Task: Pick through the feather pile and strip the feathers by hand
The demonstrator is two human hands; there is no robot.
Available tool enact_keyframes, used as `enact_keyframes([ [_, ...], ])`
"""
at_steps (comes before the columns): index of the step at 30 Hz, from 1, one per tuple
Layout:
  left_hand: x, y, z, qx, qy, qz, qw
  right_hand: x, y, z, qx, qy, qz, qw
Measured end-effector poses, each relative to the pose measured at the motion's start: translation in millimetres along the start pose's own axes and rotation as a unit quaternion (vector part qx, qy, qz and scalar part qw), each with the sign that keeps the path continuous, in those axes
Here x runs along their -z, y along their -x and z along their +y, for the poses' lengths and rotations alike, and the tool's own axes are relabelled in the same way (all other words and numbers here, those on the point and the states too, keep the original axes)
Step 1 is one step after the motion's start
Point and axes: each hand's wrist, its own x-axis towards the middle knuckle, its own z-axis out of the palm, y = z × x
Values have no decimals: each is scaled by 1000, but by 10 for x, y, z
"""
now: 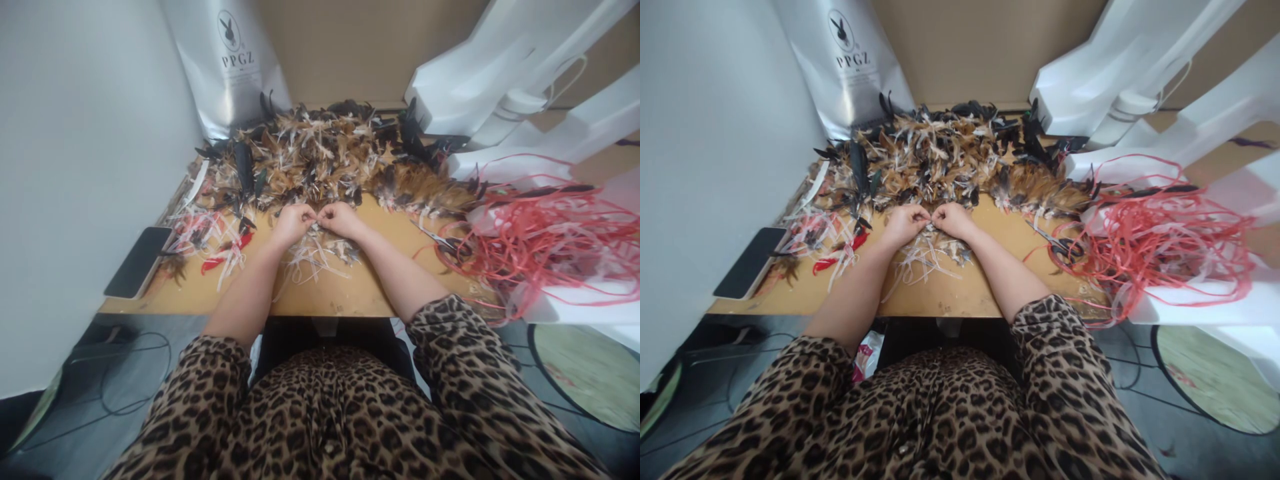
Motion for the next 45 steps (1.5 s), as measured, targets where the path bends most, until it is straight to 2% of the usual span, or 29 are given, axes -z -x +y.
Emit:
enact_keyframes([
  [14, 8, -6, 2, 23, -35, -9, 999, 5, 5, -2, 0, -15, 2, 1000],
  [21, 3, -7, -25, -6, -53, -5, 999, -8, 0, 13, -1, -26, 3, 1000],
  [35, -2, -11, -33, -33, -50, -5, 998, 18, -11, -34, -3, -32, -12, 999],
  [45, 4, -6, -36, -15, -9, -4, 1000, 20, -16, -62, -10, -16, -15, 1000],
])
